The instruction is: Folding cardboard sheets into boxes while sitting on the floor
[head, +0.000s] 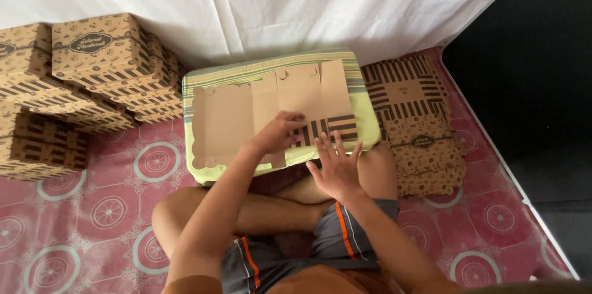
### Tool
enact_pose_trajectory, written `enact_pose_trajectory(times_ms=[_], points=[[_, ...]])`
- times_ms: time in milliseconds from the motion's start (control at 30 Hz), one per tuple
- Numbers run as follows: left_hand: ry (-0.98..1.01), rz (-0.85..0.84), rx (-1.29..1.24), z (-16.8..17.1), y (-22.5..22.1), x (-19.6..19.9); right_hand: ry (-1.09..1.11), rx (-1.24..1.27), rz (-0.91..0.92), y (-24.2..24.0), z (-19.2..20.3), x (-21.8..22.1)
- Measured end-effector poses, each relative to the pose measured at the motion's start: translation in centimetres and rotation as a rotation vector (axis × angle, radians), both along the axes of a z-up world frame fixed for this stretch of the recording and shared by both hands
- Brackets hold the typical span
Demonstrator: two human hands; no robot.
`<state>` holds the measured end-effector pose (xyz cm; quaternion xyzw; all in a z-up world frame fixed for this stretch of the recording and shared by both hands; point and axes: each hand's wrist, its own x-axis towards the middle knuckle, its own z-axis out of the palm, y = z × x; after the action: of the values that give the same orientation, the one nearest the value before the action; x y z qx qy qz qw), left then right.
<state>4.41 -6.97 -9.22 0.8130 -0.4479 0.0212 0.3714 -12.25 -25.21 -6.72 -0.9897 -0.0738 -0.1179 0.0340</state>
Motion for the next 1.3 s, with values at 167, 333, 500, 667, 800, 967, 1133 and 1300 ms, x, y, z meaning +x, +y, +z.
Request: enact_pose_trajectory(times_ms=[167,333,500,667,800,967,1133,1300], points=[[0.144,-0.151,0.098,2.5,1.1,0.5,0.078,-0.060,-0.003,0.6,0.9,0.6],[0.085,-0.162,0.232,1.6,1.4,0.8,0.109,-0.090,0.076,3.5,1.0,0.8],[0.137,-0.241,0.232,2.7,2.1,1.1,0.130,-0.066,0.049,1.8,0.8,0.9],[0.092,-0.127,0.297,1.0,2.4,1.8,-0.006,-0.046,0.199,-0.2,-2.0,2.7],[0.184,-0.152,0.236,1.4,3.0,2.1,-0.006,-0.075,0.279,-0.1,-0.8,2.6],[0.252,-0.168,0.258,2.7,3.1,2.0,0.135,-0.096,0.277,1.2,1.6,2.2],[0.287,-0.164,0.322,2.7,3.0,1.8,0.202,-0.176,0.233,2.3,3.6,2.5],[0.294,-0.149,0.345,0.4,2.5,2.5,0.334,-0.255,0.181,1.8,6.2,2.9]])
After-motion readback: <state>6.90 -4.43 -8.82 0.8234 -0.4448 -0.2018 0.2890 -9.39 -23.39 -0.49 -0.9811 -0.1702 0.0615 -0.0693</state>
